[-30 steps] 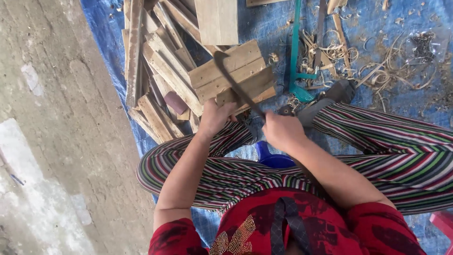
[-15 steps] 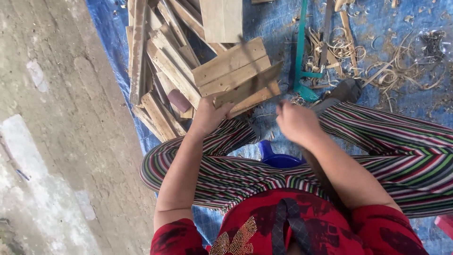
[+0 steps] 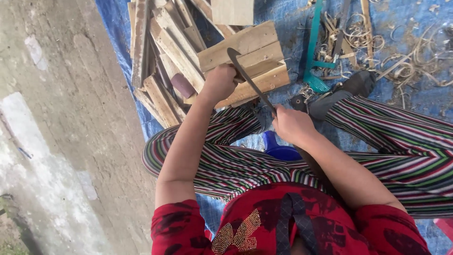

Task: Shaving and carving wood pieces using a large blade and a hammer on a tarp-covered floor.

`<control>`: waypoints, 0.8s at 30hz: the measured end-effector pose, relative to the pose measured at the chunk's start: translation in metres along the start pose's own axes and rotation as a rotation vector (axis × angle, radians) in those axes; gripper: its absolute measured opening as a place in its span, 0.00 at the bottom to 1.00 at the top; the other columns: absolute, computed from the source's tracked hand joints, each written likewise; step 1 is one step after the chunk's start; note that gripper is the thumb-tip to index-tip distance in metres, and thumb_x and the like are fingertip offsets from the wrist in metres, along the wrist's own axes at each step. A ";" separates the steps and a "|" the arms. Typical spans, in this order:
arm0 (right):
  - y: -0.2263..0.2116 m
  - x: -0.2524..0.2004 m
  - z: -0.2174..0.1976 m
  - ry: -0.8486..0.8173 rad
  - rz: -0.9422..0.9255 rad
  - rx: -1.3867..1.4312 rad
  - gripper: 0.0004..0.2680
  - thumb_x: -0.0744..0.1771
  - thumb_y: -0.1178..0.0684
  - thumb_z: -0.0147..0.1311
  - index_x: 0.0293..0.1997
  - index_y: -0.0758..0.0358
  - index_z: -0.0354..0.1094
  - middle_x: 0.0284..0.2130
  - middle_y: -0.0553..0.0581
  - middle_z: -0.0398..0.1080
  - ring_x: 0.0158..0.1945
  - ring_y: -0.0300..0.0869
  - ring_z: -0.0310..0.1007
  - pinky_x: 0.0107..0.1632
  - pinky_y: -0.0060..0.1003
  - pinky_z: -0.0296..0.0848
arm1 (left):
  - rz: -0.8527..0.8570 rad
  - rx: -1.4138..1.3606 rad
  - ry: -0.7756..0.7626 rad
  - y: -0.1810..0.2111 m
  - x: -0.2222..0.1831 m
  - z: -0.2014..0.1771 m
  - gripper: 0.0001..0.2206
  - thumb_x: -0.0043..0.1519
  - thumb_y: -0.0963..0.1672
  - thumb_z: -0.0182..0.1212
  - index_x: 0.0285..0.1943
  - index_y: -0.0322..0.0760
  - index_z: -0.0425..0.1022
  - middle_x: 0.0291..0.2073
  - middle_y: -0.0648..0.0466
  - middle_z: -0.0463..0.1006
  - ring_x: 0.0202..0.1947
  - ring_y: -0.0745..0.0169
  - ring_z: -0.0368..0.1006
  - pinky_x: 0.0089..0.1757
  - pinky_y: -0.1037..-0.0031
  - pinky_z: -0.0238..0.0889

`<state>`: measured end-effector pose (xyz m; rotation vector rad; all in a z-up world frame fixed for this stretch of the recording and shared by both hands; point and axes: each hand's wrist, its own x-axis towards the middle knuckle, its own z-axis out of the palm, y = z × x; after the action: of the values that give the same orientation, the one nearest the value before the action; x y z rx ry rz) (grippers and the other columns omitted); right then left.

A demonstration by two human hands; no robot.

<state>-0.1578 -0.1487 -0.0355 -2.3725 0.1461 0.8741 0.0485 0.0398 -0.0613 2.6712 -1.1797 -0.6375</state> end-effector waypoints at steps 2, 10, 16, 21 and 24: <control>0.005 0.005 -0.005 -0.004 0.038 0.003 0.17 0.71 0.50 0.38 0.62 0.73 0.64 0.32 0.70 0.76 0.33 0.58 0.80 0.31 0.48 0.76 | -0.010 -0.084 -0.020 -0.001 0.001 -0.008 0.09 0.57 0.41 0.63 0.44 0.35 0.83 0.36 0.47 0.80 0.38 0.41 0.80 0.39 0.55 0.77; 0.000 0.004 -0.019 -0.027 0.155 0.106 0.17 0.71 0.49 0.38 0.57 0.75 0.67 0.39 0.77 0.76 0.45 0.66 0.79 0.42 0.60 0.78 | -0.133 -0.240 -0.100 -0.024 0.013 -0.006 0.16 0.59 0.42 0.59 0.56 0.46 0.81 0.47 0.48 0.82 0.50 0.41 0.78 0.51 0.53 0.72; -0.014 0.005 -0.028 -0.091 0.061 0.161 0.20 0.71 0.50 0.34 0.68 0.76 0.57 0.44 0.76 0.75 0.45 0.62 0.80 0.42 0.52 0.79 | -0.119 -0.247 -0.082 -0.024 0.014 -0.024 0.12 0.57 0.42 0.60 0.47 0.36 0.83 0.41 0.45 0.83 0.44 0.34 0.79 0.46 0.51 0.73; -0.016 0.001 -0.020 -0.029 0.022 0.020 0.18 0.70 0.53 0.36 0.65 0.76 0.61 0.36 0.73 0.77 0.35 0.59 0.81 0.32 0.47 0.79 | -0.143 -0.181 -0.104 -0.037 0.018 -0.002 0.09 0.58 0.41 0.62 0.45 0.35 0.84 0.39 0.47 0.84 0.43 0.41 0.80 0.46 0.55 0.74; -0.019 -0.004 -0.009 0.056 -0.020 -0.024 0.17 0.69 0.50 0.40 0.61 0.73 0.63 0.36 0.75 0.76 0.41 0.65 0.80 0.39 0.58 0.78 | -0.183 -0.209 -0.078 -0.038 0.023 0.001 0.06 0.58 0.43 0.61 0.39 0.39 0.82 0.34 0.47 0.83 0.40 0.45 0.81 0.43 0.54 0.74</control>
<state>-0.1502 -0.1385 -0.0179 -2.4176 0.1340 0.8050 0.0875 0.0487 -0.0808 2.6142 -0.8383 -0.8490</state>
